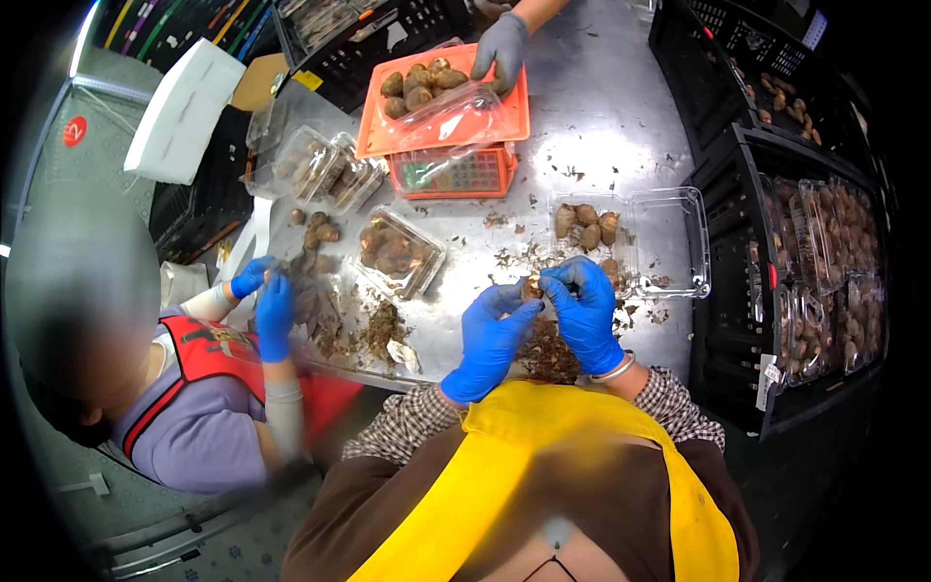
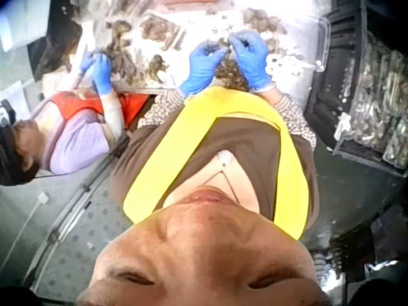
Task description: The person cleans and sorts chestnuts at a metal table by hand, removing debris from individual nuts and placing the cleaned items into plastic containers or onto a scale.
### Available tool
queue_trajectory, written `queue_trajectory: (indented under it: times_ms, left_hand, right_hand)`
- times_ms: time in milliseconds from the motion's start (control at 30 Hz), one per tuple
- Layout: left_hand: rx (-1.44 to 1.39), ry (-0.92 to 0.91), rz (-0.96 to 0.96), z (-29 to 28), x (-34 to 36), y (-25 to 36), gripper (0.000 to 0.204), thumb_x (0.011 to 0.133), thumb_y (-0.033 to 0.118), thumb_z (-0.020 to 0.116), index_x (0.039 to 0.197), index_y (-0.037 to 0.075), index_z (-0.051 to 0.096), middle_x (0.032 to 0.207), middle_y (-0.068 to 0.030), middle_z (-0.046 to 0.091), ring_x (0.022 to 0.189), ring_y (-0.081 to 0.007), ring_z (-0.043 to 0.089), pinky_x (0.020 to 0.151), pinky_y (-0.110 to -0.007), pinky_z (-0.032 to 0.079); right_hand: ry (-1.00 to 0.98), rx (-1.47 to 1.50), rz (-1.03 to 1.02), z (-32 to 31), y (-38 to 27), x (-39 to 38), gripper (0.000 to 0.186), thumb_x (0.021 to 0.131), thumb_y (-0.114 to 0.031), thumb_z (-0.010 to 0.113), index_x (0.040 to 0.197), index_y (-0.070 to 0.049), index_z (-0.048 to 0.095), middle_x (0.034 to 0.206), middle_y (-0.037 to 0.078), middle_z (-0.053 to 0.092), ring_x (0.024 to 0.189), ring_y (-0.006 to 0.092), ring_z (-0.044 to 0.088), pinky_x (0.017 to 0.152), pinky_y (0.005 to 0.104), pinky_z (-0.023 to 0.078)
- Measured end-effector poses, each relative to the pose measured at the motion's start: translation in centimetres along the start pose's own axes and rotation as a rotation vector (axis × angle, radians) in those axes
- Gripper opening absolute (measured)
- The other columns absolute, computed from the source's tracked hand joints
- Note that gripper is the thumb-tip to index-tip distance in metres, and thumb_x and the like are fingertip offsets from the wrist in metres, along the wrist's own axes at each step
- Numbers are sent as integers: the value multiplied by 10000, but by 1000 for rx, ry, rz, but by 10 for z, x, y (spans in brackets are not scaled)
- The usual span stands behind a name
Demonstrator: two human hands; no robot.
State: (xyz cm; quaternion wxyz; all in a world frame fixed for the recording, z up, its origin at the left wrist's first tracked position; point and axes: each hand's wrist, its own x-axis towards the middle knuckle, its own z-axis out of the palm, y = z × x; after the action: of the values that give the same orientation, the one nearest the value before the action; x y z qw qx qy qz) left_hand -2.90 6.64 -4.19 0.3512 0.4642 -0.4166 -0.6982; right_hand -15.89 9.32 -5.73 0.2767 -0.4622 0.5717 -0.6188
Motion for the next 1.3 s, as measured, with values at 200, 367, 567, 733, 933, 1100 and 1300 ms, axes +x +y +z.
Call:
queue_trajectory:
  times_ms: [200, 367, 567, 733, 933, 1100, 1300]
  left_hand:
    - [-169, 45, -53, -6, 2, -5, 203, 790, 38, 604, 980, 22, 534, 823, -80, 618, 525, -87, 507, 449, -205, 410]
    - [-246, 69, -62, -24, 11, 3, 176, 812, 22, 563, 984, 16, 528, 840, -103, 617, 507, -92, 494, 437, -211, 397]
    - [132, 114, 153, -28, 12, 1, 248, 768, 30, 630, 998, -3, 543, 827, -61, 610, 551, -59, 499, 464, -174, 401]
    - [294, 30, 150, -26, 9, 5, 309, 735, 33, 663, 1028, -7, 577, 835, -15, 604, 638, -48, 521, 561, -163, 427]
    - [366, -34, 191, -26, 7, 5, 311, 731, 26, 657, 1035, 7, 596, 816, -9, 608, 649, -51, 523, 574, -170, 427]
    - [-131, -209, -205, -32, 14, 14, 280, 775, 48, 597, 1048, -7, 573, 782, -37, 595, 603, -70, 509, 493, -199, 402]
    - [-565, -382, -343, -41, 21, 8, 271, 831, 138, 519, 1051, -18, 548, 727, -40, 562, 496, -102, 455, 428, -231, 360]
  right_hand:
    - [-44, -181, -99, 17, 6, 8, 69, 807, -86, 547, 770, -34, 521, 727, 112, 502, 638, 258, 512, 579, 327, 417]
    - [-435, -486, -58, 10, 13, -15, 127, 798, -181, 556, 771, -64, 516, 759, 119, 522, 675, 287, 536, 583, 339, 433]
    - [-346, -147, -103, -1, 5, 0, 210, 704, -134, 668, 861, -51, 555, 833, 100, 514, 740, 218, 551, 628, 284, 445]
    - [-334, -81, -146, 1, -7, 13, 232, 710, 2, 635, 936, -14, 586, 959, 109, 528, 861, 203, 548, 733, 271, 447]
    - [-284, -213, -116, 3, -1, 16, 58, 753, -36, 609, 789, -11, 571, 691, 90, 540, 647, 207, 541, 597, 294, 439]
    - [-226, -84, 32, 8, 9, 9, 87, 806, -118, 573, 808, -35, 549, 693, 103, 541, 616, 233, 532, 570, 304, 430]
    - [-311, -202, 167, -2, 11, 7, 95, 812, -105, 587, 814, -21, 544, 688, 70, 519, 618, 143, 496, 578, 273, 417]
